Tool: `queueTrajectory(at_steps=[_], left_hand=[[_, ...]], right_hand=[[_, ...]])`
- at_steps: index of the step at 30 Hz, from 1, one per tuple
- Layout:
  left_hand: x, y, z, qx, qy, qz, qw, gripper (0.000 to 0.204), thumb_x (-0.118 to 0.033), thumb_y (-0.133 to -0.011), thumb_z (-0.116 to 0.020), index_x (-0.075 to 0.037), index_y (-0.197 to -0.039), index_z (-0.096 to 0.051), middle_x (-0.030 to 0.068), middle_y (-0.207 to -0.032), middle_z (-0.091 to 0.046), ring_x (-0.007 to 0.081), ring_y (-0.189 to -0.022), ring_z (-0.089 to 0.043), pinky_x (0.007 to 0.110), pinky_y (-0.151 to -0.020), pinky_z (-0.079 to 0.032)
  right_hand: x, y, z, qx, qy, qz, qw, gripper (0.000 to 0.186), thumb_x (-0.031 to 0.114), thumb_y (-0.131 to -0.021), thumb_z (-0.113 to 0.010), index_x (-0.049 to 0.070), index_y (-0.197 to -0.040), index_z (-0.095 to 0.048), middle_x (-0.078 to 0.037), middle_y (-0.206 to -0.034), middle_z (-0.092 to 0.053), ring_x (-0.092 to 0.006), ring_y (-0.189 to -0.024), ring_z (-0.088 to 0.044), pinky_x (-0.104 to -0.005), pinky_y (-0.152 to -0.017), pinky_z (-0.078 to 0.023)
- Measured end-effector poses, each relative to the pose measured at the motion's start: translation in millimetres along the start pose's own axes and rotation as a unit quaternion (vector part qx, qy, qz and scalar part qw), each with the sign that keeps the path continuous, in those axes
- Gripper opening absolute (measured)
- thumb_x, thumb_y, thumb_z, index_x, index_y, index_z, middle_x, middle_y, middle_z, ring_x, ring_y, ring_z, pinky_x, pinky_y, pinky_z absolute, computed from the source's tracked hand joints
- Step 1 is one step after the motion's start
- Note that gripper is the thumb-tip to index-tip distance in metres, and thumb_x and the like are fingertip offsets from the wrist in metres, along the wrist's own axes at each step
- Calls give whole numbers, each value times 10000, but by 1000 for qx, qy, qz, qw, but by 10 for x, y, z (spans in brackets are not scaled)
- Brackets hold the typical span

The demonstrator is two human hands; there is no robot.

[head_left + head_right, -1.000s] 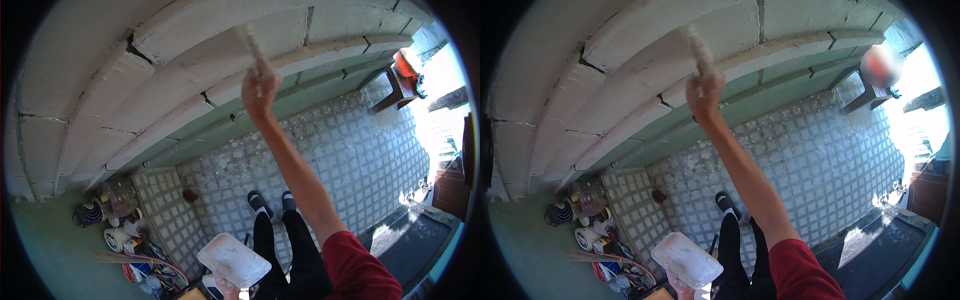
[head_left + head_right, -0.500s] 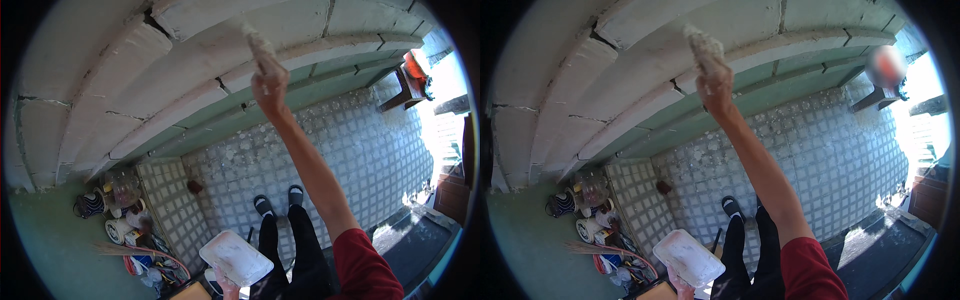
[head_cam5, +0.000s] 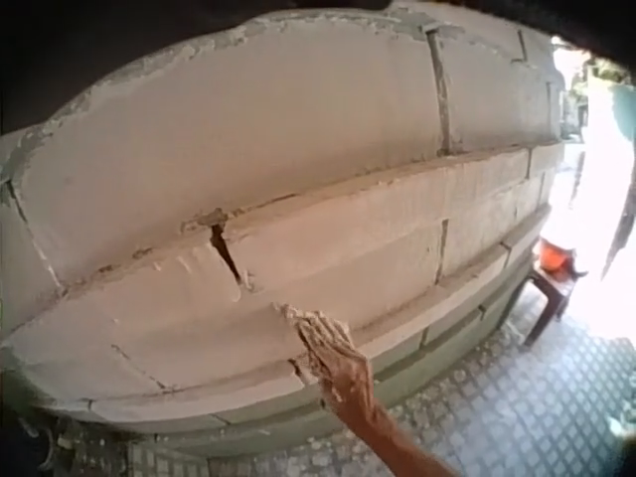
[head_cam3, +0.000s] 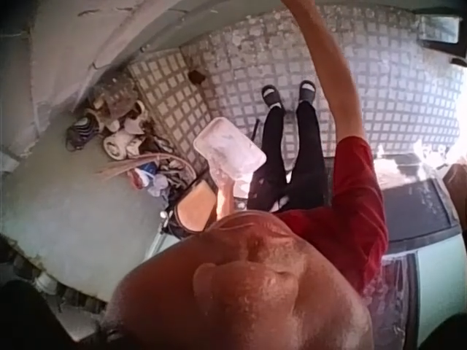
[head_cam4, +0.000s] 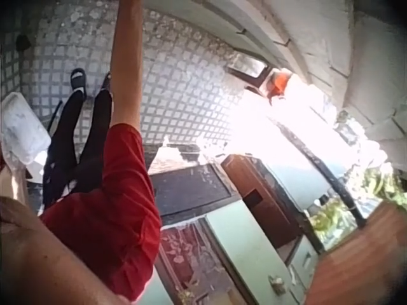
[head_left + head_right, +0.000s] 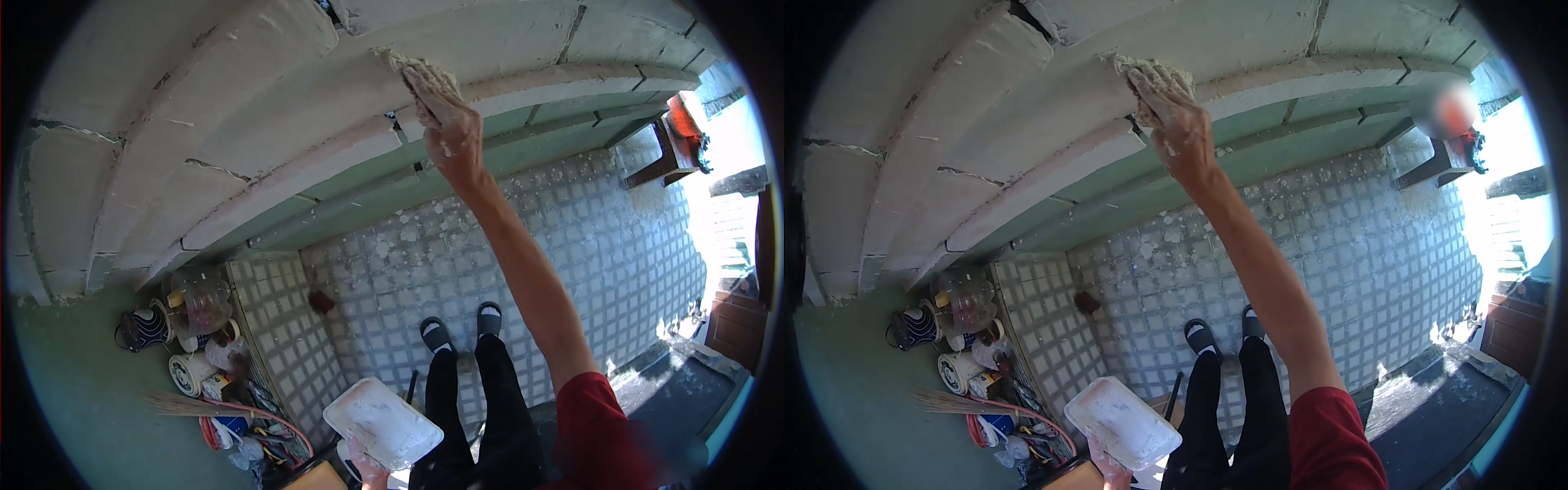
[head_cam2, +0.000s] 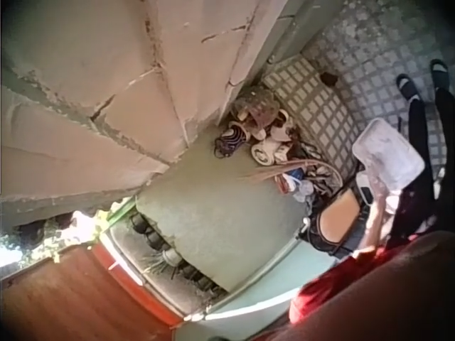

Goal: Applying plaster or filler to gaps in the ceiling structure using a spatula.

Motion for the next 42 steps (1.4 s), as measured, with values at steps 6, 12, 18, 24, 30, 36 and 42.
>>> queueTrajectory(at_steps=[6,12,18,24,30,36,42], left_hand=[[-39,-30,-26,-11,6,18,1000,628,-490,-976,-437,-61,-1430,-370,104,-1362,-494,289,-1222,-493,436,-1060,-389],[-76,-72,-41,-12,-2,26,1000,642,-498,-973,-436,-62,-1438,-360,106,-1371,-486,295,-1222,-494,438,-1056,-394],[-112,-108,-111,0,-17,6,1000,632,-493,-981,-425,-82,-1454,-349,101,-1379,-483,288,-1223,-501,442,-1048,-404],[-136,-139,-197,21,1,4,1000,633,-497,-978,-427,-86,-1454,-348,102,-1378,-483,293,-1226,-501,447,-1047,-406],[-179,-214,-250,31,-19,18,999,633,-498,-977,-424,-86,-1452,-346,108,-1387,-474,303,-1227,-499,457,-1045,-408],[-122,-270,-253,63,0,0,998,622,-482,-980,-425,-92,-1458,-342,111,-1389,-475,309,-1229,-497,470,-1044,-407],[-24,-454,182,87,-43,-26,995,605,-413,-992,-435,-87,-1480,-289,129,-1416,-441,317,-1251,-471,474,-1065,-394]], right_hand=[[-808,32,473,-128,-68,-244,959,476,-30,-697,-478,-59,-1134,-664,-229,-823,-658,-214,-506,-441,-319,-522,-402],[-475,53,232,1,-18,-268,963,416,-5,-759,-501,-19,-1147,-650,-172,-703,-540,-146,-591,-487,-274,-581,-440],[-1637,486,930,-278,-324,-337,839,242,-17,-800,-530,-14,-1013,-644,-66,-926,-622,-154,-819,-578,-274,-739,-495],[-1833,413,851,-253,-146,-270,918,255,10,-819,-601,-26,-1069,-567,-95,-1076,-599,-134,-884,-557,-268,-678,-492],[-705,72,451,-118,-50,-238,963,335,4,-786,-559,-25,-1097,-680,-57,-879,-677,-110,-782,-585,-265,-717,-500],[-1851,626,949,-390,-285,-315,817,231,-5,-766,-571,-24,-970,-678,-105,-845,-639,-130,-675,-517,-285,-570,-437],[-1221,136,781,-209,-16,-242,947,354,-13,-768,-525,-40,-1092,-665,-156,-913,-699,-174,-637,-572,-291,-631,-486]])
Point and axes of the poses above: each hand's wrist, its own y-axis away from the middle knuckle, its own z-axis out of the back of the hand, x = y × z, the point moved 10 cm from there along -y, towards the middle knuckle
